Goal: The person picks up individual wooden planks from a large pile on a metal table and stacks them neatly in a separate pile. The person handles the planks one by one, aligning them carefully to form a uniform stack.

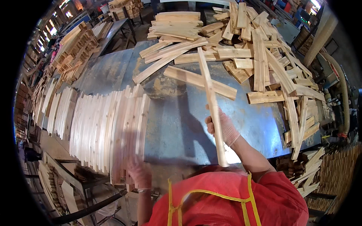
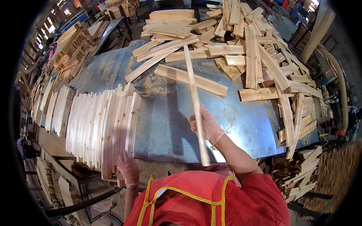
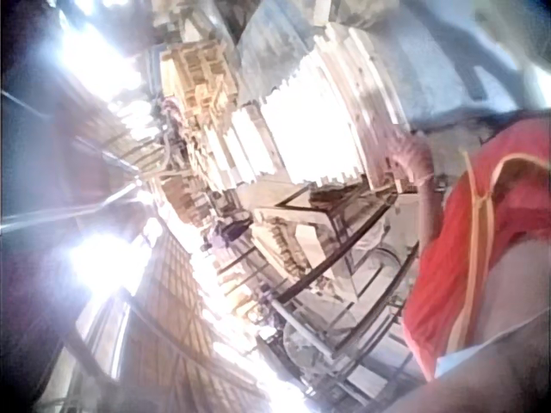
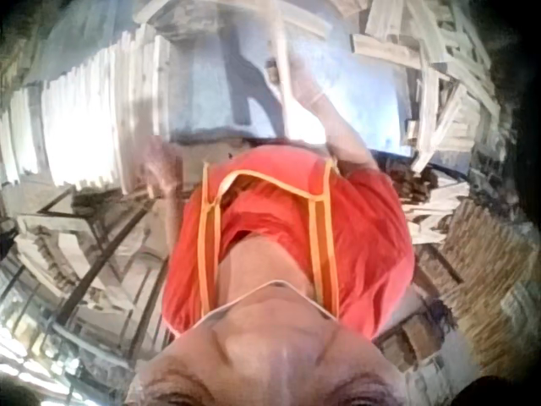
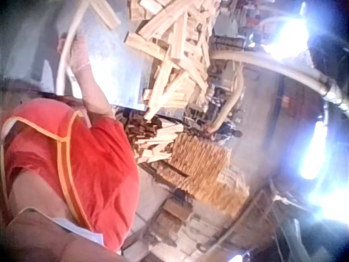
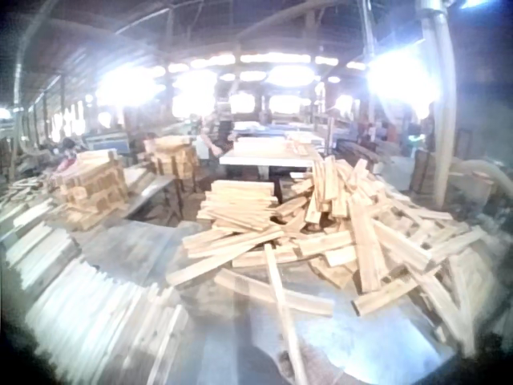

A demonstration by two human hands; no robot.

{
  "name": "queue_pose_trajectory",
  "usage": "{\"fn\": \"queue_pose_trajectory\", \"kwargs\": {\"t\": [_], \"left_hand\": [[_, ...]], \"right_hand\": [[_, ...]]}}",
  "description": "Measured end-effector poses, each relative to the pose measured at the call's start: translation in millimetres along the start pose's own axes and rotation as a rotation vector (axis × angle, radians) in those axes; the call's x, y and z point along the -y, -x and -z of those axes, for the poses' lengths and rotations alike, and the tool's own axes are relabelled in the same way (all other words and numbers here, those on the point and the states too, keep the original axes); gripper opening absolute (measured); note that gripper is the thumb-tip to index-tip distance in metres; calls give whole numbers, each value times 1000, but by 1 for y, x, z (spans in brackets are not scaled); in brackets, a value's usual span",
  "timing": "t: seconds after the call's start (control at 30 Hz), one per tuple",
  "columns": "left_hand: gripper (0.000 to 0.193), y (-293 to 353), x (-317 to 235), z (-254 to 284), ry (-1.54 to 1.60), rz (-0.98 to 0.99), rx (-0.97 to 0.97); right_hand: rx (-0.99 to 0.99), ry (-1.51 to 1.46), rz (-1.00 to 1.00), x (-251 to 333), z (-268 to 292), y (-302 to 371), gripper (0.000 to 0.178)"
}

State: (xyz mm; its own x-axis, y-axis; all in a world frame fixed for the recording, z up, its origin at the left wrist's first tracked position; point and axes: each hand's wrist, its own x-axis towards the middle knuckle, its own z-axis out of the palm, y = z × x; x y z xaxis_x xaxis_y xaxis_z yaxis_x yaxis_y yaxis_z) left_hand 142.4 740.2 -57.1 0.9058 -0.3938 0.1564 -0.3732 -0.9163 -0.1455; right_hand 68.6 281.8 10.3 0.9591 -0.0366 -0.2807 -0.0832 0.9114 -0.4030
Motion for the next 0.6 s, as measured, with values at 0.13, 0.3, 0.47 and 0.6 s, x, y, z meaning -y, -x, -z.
{"fn": "queue_pose_trajectory", "kwargs": {"t": [0.13, 0.3, 0.47, 0.6], "left_hand": [[50, -37, -91, 60, 1067, -65, 296], [45, -78, -197, 89, 1902, 201, 962], [39, -103, -236, 70, 1838, 210, 1158], [33, -123, -252, 70, 1734, 128, 1040]], "right_hand": [[-416, 356, 315, -5, -27, -7, 55], [-337, 373, 463, -7, 10, -19, 67], [-514, 853, 303, 27, 38, -9, 74], [-602, 1007, 492, 133, 94, 11, 52]]}}
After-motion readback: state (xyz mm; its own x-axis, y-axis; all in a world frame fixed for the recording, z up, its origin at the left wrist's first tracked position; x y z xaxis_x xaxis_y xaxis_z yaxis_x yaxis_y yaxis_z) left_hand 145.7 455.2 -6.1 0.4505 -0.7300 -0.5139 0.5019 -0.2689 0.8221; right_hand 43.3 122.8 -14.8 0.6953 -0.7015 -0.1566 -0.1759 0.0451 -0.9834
